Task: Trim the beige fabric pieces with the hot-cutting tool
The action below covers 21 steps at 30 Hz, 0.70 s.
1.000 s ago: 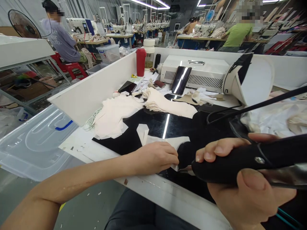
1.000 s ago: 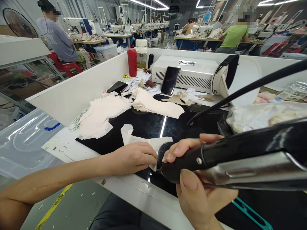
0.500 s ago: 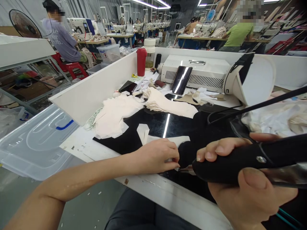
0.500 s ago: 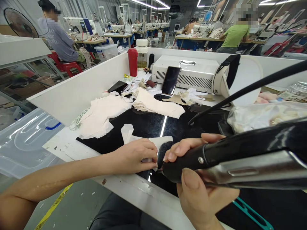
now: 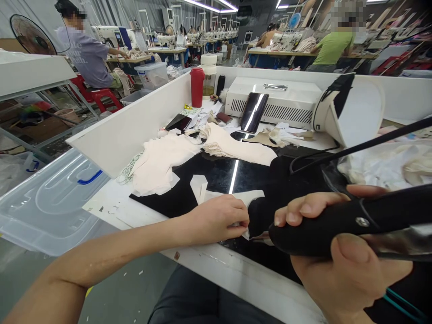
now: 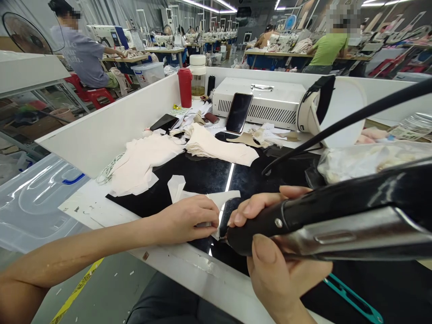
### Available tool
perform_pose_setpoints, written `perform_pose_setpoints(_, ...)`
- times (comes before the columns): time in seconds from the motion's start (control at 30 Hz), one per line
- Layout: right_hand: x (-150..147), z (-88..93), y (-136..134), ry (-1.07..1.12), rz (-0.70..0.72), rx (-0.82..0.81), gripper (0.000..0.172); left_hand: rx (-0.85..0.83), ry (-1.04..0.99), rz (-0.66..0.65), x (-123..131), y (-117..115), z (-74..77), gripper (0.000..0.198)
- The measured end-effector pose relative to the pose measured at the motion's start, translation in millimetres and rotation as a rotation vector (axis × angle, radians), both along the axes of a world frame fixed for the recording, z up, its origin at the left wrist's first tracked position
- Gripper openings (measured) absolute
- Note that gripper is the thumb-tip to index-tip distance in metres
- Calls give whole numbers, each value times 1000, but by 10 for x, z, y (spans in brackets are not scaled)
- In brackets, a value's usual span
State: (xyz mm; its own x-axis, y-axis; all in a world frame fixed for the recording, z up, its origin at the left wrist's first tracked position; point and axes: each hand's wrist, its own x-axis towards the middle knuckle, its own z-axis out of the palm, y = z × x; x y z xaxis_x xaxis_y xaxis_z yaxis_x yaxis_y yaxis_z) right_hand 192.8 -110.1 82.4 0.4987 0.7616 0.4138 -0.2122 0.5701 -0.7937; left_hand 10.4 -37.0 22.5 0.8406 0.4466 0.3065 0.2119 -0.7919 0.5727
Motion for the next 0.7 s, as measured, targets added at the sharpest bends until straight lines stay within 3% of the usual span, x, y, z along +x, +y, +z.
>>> perform_pose_setpoints(0.7,3,-19,14,-18,-23,-11,62,293,20,-94,-89,2,-8,15)
